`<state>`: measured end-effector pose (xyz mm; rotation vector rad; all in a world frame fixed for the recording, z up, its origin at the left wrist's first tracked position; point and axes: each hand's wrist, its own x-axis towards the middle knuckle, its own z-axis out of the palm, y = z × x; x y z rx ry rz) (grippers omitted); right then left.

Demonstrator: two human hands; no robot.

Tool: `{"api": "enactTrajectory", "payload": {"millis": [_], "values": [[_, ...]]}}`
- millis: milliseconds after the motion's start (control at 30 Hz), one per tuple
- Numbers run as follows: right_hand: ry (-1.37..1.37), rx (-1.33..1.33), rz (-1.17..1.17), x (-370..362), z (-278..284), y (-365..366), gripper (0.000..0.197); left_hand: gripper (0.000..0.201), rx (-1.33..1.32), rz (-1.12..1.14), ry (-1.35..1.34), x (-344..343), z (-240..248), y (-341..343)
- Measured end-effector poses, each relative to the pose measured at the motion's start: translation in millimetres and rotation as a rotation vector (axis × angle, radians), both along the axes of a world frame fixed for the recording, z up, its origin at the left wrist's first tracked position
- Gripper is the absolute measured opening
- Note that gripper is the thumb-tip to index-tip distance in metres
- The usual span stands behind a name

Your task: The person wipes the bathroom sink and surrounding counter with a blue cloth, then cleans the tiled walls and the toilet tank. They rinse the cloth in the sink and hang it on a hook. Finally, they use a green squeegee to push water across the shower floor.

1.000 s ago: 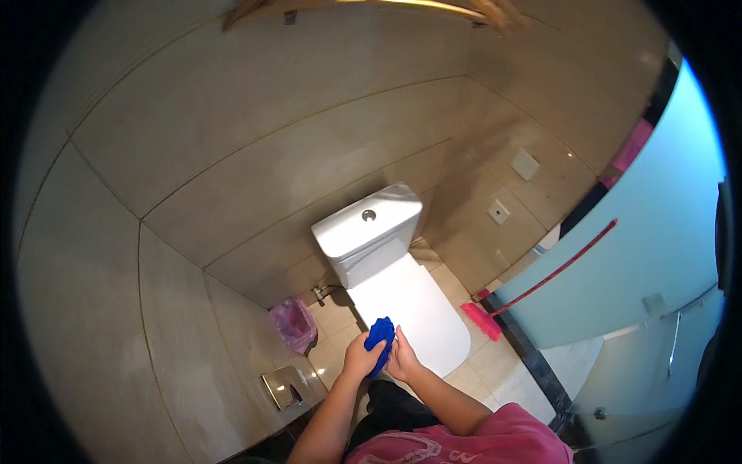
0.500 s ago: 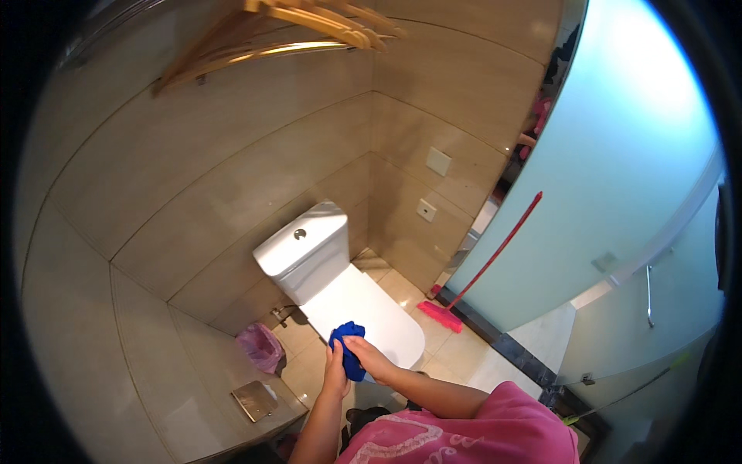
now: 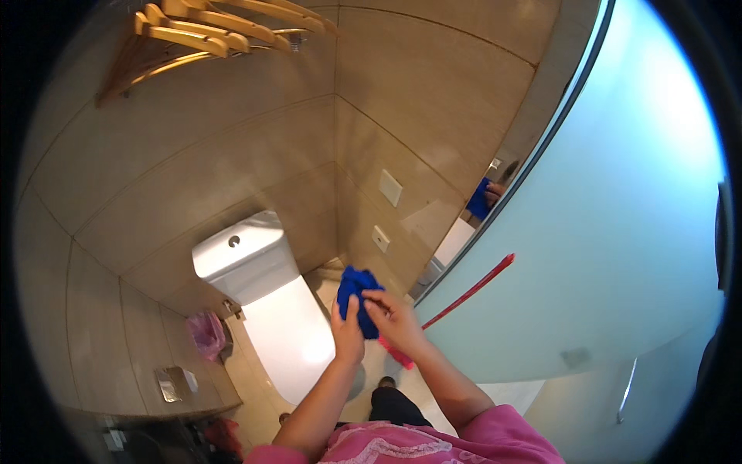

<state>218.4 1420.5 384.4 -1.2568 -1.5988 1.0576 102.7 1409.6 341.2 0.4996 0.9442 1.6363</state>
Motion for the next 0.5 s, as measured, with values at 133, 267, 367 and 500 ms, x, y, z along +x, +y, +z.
{"api": "enactTrajectory", "payload": {"millis": [133,267,367,500], "values": [[-0.379,0.897,-0.232,75.5,99.6,55.4,0.042,0.052,0.196,0.062,0.038,81.2,49.5,73.1],[-0.600,1.066,-0.509,132.1,124.4,107.5,0.068,0.057,0.253,0.105,0.128,153.3,74.9,129.9],[-0.385,1.065,-0.488,148.7,112.1,147.9,0.089,0.059,0.312,0.099,0.325,194.7,82.1,161.6],[-0.300,1.065,-0.460,163.9,92.6,187.0,0.093,0.060,0.367,0.135,0.600,219.7,75.5,190.5]]}}
